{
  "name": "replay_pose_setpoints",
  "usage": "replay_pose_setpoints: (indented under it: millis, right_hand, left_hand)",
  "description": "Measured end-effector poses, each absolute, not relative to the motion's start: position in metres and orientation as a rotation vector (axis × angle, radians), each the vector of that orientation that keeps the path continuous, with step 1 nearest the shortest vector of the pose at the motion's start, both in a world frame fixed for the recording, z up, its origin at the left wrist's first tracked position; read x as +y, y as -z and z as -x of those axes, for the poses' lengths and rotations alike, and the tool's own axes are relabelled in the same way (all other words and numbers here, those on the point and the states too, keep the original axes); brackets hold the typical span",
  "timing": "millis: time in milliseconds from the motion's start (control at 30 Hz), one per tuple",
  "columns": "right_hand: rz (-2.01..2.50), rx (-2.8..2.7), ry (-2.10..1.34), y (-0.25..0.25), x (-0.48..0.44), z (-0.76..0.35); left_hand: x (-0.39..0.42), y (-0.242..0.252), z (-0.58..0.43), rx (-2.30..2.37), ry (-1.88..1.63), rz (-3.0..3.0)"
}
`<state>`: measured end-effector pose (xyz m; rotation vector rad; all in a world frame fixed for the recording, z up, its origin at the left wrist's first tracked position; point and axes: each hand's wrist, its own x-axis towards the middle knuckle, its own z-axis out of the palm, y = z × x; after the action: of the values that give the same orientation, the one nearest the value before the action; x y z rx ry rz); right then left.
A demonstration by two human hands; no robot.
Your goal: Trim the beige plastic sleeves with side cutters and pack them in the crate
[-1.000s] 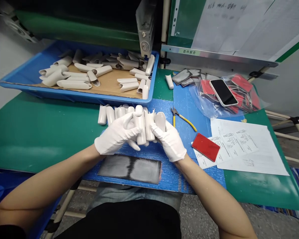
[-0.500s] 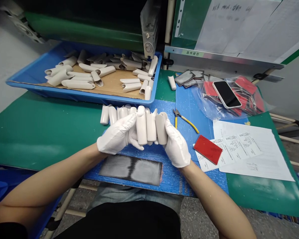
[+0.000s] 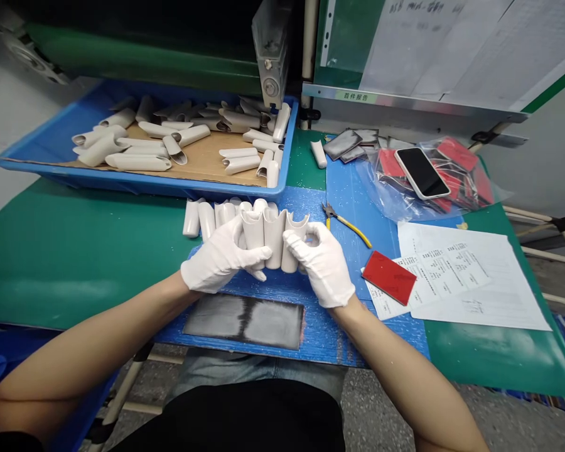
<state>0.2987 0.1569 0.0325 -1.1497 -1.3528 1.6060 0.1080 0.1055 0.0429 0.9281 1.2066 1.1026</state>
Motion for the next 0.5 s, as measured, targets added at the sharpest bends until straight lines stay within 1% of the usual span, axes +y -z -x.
replay_pose_setpoints:
  millis: [100,300,500]
  right_hand:
    - [1.151,-1.22,-1.814,-0.028,0.158,-0.297]
    - [0.973,-1.05,-2.027,-0.033,0.163,-0.298]
    - [0.944,-1.014,-2.091,-0.035,0.167,-0.3]
  left_hand:
    - [0.105,-0.046,-0.109,1.237,-1.036,-0.873]
    - [0.107,-0.051,-0.104,1.221,-1.043,-0.783]
    - [0.106,-0.058,-0.106,1.28,-1.066,-0.722]
